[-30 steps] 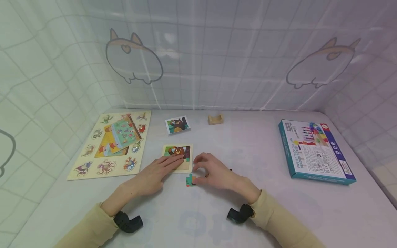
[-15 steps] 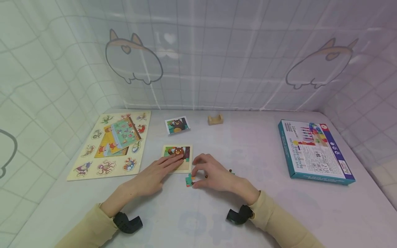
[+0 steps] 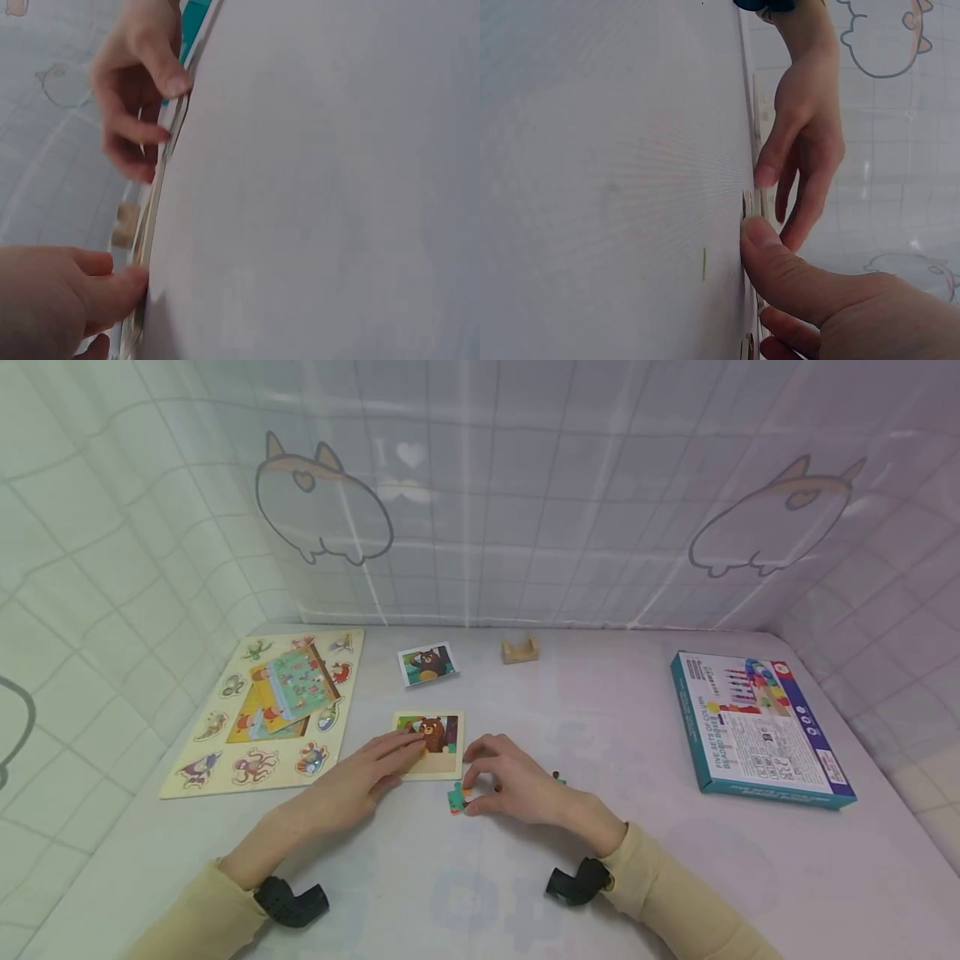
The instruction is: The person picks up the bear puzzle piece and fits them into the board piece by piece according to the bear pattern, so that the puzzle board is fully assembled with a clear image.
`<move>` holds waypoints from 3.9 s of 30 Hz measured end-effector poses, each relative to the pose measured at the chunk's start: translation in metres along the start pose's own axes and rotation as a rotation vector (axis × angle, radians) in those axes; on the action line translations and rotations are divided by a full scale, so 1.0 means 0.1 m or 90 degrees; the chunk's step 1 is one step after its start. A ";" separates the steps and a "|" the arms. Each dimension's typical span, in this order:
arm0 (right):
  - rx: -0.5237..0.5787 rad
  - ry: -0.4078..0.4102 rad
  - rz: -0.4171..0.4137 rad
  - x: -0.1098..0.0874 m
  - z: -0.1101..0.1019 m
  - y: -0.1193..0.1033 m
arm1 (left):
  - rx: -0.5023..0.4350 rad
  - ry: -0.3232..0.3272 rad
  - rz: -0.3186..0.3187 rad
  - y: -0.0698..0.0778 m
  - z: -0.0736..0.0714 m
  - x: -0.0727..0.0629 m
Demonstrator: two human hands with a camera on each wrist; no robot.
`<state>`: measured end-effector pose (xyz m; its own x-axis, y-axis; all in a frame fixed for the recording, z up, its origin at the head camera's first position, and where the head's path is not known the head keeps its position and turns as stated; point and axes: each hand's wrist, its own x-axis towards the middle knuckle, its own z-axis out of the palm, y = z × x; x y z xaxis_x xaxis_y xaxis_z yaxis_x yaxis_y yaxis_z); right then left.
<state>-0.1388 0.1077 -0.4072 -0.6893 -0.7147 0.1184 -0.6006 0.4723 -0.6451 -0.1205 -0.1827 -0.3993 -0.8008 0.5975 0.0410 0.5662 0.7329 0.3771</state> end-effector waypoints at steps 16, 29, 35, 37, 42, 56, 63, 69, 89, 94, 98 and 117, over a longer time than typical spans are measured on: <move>0.001 -0.016 0.015 0.01 0.01 0.00 | 0.007 -0.025 -0.061 -0.13 -0.17 -0.10; 0.018 -0.026 0.007 0.01 -0.01 -0.01 | -0.026 -0.034 -0.076 -0.13 -0.16 -0.08; 0.025 -0.027 -0.002 0.00 -0.02 -0.02 | -0.033 -0.037 -0.080 -0.13 -0.16 -0.08; 0.025 -0.027 -0.004 0.01 -0.02 -0.02 | -0.032 -0.038 -0.078 -0.14 -0.15 -0.08; 0.024 -0.017 -0.013 0.01 -0.02 -0.04 | -0.035 -0.038 -0.074 -0.15 -0.12 -0.07; -0.013 0.105 -0.049 0.22 0.05 -0.17 | -0.033 -0.038 -0.080 -0.14 -0.11 -0.07; -0.010 0.109 -0.032 0.47 0.15 -0.25 | -0.061 -0.025 -0.068 -0.16 -0.12 -0.05; -0.013 0.111 -0.028 0.61 0.22 -0.24 | -0.088 -0.027 -0.064 -0.19 -0.11 -0.03; -0.019 0.146 -0.011 0.73 0.40 -0.20 | -0.058 0.003 -0.062 -0.16 -0.10 -0.03; -0.017 0.156 -0.003 0.73 0.44 -0.18 | -0.039 0.012 -0.039 -0.16 -0.10 -0.04; -0.022 0.168 -0.004 0.74 0.46 -0.17 | -0.021 0.018 -0.036 -0.14 -0.09 -0.04; -0.021 0.179 0.028 0.71 0.31 -0.08 | 0.050 0.064 -0.006 -0.09 -0.05 -0.05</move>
<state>-0.1702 0.0371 -0.4169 -0.7973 -0.5248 0.2981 -0.5776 0.5199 -0.6293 -0.1224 -0.1937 -0.3987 -0.8194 0.5577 0.1322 0.5690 0.7637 0.3051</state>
